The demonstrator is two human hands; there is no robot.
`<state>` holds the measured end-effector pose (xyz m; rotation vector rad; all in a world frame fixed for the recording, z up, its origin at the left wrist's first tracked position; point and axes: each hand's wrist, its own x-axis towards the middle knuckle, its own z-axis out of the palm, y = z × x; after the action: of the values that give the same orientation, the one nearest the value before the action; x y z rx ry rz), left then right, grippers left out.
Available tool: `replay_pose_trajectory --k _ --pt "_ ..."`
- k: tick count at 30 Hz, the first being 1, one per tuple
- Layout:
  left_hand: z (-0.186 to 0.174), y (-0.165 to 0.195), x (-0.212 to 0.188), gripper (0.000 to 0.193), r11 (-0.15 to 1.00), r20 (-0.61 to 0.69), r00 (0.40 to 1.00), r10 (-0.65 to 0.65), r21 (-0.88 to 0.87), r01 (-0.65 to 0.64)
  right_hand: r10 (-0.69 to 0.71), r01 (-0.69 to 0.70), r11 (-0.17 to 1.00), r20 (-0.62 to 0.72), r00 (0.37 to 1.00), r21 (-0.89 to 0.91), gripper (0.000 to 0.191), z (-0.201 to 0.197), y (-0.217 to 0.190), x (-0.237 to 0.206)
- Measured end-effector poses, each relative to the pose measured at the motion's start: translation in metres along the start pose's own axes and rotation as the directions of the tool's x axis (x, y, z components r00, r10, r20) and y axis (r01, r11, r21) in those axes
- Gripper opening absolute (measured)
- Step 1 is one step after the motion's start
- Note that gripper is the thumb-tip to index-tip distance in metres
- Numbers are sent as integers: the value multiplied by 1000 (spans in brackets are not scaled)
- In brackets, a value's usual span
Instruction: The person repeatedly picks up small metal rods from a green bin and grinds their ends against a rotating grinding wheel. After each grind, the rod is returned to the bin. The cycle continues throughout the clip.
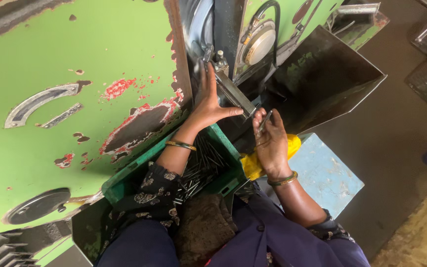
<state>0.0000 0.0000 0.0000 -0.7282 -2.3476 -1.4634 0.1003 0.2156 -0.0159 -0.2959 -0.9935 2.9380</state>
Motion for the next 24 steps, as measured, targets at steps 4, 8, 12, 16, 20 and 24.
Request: replay_pose_trajectory --k 4,8,12,16,20,24 --pt "0 -8 -7 127 999 4 999 -53 -12 53 14 -13 999 -20 1000 49 45 -1 -1 -1" --pt "4 -15 -9 99 996 -46 995 -91 14 92 55 -57 997 30 998 59 34 -2 -3 -3" --pt "10 -17 -10 85 999 -117 992 -35 28 38 62 -64 997 43 997 41 40 2 -6 -4" --pt "11 -17 -9 80 996 -154 988 -27 76 39 138 -139 990 203 969 -7 55 9 -12 -13" --pt "8 -15 -8 99 995 -105 992 -67 67 74 146 -123 988 307 941 -93 63 14 -13 -18" --pt "6 -11 -5 143 993 21 994 -105 -41 106 174 -99 973 379 909 -210 70 16 -14 -21"
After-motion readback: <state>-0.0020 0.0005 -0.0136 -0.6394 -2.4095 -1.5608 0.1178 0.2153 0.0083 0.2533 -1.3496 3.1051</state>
